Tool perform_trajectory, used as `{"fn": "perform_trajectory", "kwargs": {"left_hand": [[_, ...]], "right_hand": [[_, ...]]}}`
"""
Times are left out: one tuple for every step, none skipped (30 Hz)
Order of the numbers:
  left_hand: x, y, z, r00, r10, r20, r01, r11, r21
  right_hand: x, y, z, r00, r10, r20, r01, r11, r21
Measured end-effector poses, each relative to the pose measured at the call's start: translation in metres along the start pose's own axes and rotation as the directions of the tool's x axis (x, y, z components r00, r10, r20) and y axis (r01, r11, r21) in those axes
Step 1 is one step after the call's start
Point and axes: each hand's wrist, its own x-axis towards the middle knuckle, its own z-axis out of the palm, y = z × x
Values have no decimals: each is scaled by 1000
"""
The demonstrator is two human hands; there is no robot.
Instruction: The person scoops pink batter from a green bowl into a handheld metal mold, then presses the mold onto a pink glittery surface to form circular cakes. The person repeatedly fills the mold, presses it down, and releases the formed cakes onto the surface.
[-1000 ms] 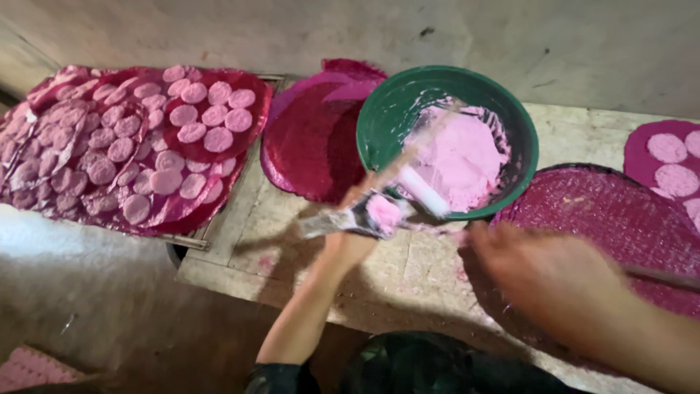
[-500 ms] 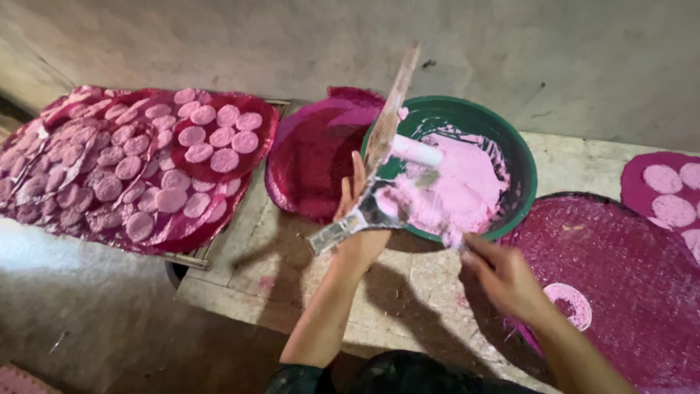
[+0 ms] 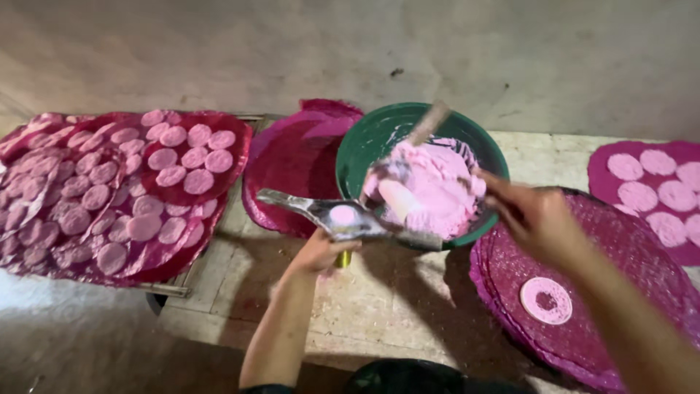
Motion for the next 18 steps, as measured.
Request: {"fn": "perform_trajectory", "kwargs": {"left_hand": [[-9,0,-3,997,-37,65,40,998,-39],[-16,3,-6,990,-69,126,79,994,-75],[-21,8,-6,987,-46,152,63,992,-110],[-27,15,-6,984,-22,174,48,988,-147],[-31,22,-4,981,2,195,34,982,-184],[-36,30,-2,980,18,198,31,969,-245],[-40,38,0,979,35,200,28,952,-305],[-44,45,4,979,50,197,26,932,-362],[-46,51,10,987,38,155,19,935,-354],[-47,55,17,993,27,117,15,938,-345],[-47,59,24,997,17,79,11,942,-336],[-45,63,31,998,-23,65,45,933,-358],[-42,66,38,997,-63,51,77,921,-381],[-39,68,44,994,-100,35,106,909,-403],[-36,69,50,997,-67,35,76,895,-439],[-33,68,57,999,-38,35,51,879,-474],[-30,67,62,999,-10,35,26,860,-509],[-25,66,67,1000,-11,0,10,856,-517]], "right_hand": [[11,3,-12,997,36,74,-30,996,-82],[18,4,-20,997,-15,82,22,996,-89],[24,4,-28,994,-66,90,75,993,-96],[26,5,-35,988,-118,102,129,987,-101],[26,4,-40,985,-132,110,145,983,-117],[25,2,-42,981,-151,121,166,977,-130],[23,1,-43,977,-170,133,188,972,-142],[21,0,-41,974,-187,129,201,973,-113],[19,0,-37,971,-203,124,214,973,-83],[17,2,-31,969,-216,117,223,973,-56],[15,5,-23,980,-150,131,154,988,-21],[14,9,-13,986,-85,144,84,996,12],[12,13,-3,987,-21,161,14,999,43],[10,18,8,984,48,170,-51,999,17],[6,22,20,977,116,176,-116,993,-9],[0,26,33,965,188,184,-185,982,-34],[-7,29,45,977,172,129,-182,981,70],[-12,31,57,985,161,68,-170,971,168]]}}
